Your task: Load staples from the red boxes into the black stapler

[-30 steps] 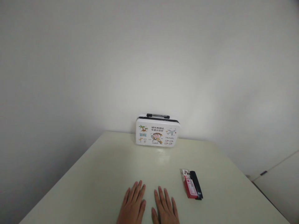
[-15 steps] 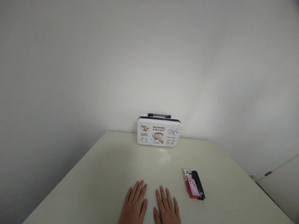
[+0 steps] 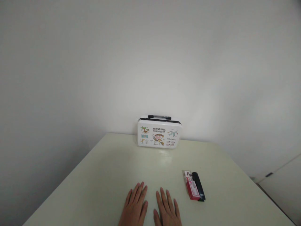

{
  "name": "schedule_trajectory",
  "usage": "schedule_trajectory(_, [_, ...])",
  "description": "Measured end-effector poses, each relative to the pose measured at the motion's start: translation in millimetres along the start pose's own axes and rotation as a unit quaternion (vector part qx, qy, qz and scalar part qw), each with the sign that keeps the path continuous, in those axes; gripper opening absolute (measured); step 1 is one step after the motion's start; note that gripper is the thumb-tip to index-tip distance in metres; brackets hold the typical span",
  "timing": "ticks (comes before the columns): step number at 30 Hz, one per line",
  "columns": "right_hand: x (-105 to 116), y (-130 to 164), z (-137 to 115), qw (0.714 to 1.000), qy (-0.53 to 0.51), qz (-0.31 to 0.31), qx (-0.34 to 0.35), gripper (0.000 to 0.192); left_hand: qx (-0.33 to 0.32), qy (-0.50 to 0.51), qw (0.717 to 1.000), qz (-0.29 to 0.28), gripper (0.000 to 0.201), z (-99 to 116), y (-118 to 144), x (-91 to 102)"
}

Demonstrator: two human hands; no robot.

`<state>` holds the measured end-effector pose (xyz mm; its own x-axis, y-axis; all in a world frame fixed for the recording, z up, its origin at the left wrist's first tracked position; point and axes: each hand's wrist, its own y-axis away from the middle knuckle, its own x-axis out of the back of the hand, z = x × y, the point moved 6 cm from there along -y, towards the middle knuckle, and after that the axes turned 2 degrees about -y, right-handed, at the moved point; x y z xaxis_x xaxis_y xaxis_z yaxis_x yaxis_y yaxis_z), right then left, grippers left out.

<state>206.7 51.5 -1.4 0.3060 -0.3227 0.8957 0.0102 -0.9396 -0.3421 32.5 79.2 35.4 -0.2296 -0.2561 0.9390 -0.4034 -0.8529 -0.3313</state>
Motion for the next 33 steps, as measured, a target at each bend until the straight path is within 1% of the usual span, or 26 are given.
schedule_trajectory(6, [0.5, -0.7, 0.3, 1.000, -0.004, -0.003, -0.004, 0.064, 0.000, -0.009, 1.000, 0.007, 0.061, 0.2, -0.4, -0.1])
schedule_trajectory(16, [3.7, -0.8, -2.1, 1.000, 0.018, -0.005, -0.003, 0.062, -0.003, -0.016, 1.000, 0.000, 0.061, 0.1, 1.4, -0.1])
schedule_trajectory(19, [4.2, -0.3, -1.9, 1.000, 0.019, 0.003, 0.004, 0.061, -0.006, -0.021, 1.000, 0.006, 0.061, 0.5, 1.0, -0.1])
schedule_trajectory(25, [4.3, 1.1, -2.3, 0.999, 0.032, 0.039, 0.012, 0.054, -0.010, -0.035, 0.999, 0.039, 0.061, 1.2, 1.6, 1.1])
schedule_trajectory(29, [3.1, 1.5, -1.0, 0.998, 0.043, 0.048, 0.017, 0.054, -0.014, -0.041, 0.998, 0.041, 0.062, 1.4, 1.3, 1.1])
schedule_trajectory(33, [2.0, 1.2, 1.1, 0.998, 0.041, 0.041, 0.034, 0.056, -0.012, -0.049, 0.998, 0.036, 0.061, 0.8, 1.0, -0.6])
